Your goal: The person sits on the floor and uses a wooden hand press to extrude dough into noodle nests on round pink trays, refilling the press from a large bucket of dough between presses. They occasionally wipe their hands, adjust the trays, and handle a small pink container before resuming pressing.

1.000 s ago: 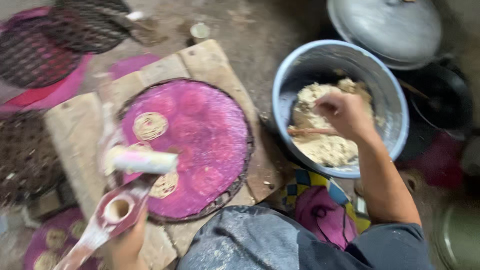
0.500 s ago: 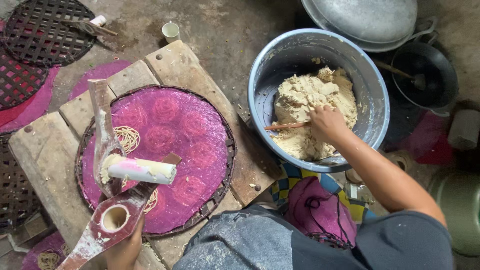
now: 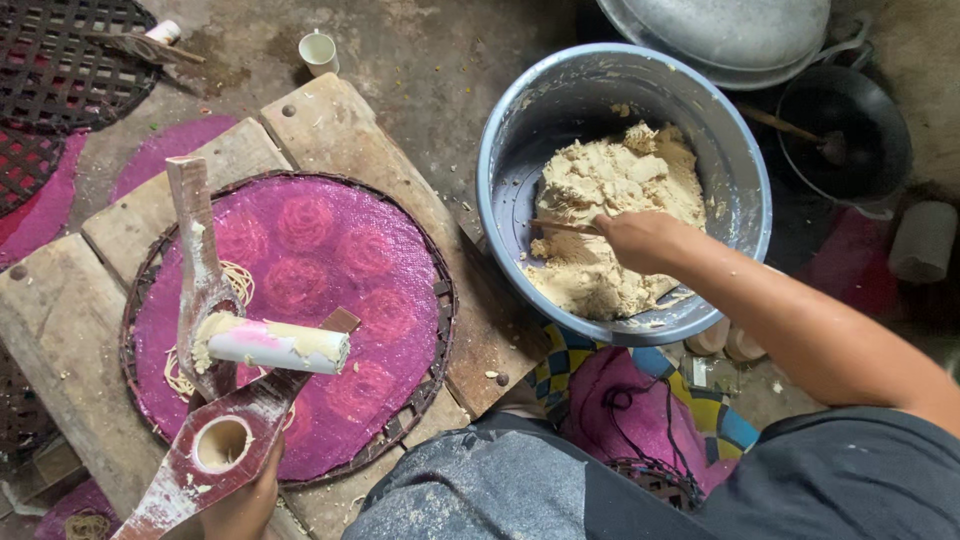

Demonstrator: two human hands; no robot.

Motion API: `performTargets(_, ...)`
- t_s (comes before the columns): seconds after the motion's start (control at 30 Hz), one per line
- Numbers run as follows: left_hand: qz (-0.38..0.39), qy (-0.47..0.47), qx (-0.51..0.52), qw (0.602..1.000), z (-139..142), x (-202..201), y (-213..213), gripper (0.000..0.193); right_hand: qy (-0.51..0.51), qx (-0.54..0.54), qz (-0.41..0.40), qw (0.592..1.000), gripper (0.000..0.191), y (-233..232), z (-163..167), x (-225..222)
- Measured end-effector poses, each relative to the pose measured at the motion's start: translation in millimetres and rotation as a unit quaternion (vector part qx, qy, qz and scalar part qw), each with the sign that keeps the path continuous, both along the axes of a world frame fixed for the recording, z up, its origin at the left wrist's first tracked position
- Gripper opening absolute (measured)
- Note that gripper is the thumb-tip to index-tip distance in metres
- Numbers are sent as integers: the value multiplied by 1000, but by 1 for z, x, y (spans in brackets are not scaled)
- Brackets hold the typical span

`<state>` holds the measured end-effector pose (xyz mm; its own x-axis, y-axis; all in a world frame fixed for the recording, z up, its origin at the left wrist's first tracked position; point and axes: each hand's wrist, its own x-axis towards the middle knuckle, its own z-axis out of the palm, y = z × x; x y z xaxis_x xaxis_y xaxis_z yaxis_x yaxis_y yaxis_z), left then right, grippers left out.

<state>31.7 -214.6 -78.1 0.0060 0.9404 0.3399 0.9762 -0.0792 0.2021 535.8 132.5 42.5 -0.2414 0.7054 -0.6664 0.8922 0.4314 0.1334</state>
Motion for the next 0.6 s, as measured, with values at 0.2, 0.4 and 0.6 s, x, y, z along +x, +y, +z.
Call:
performTargets(0.2, 14, -26, -2, 1000, -6, 7, 7, 25, -89, 111, 130, 981, 43, -18, 1, 9)
performTargets(0.4, 79, -247, -21, 965, -15, 12, -10, 28, -67, 116, 154, 979, 55, -40, -25, 15)
performTargets(0.6, 12, 28, 4, 1000, -7, -8, -22, 24, 31, 60, 37, 997, 61, -61, -8, 17)
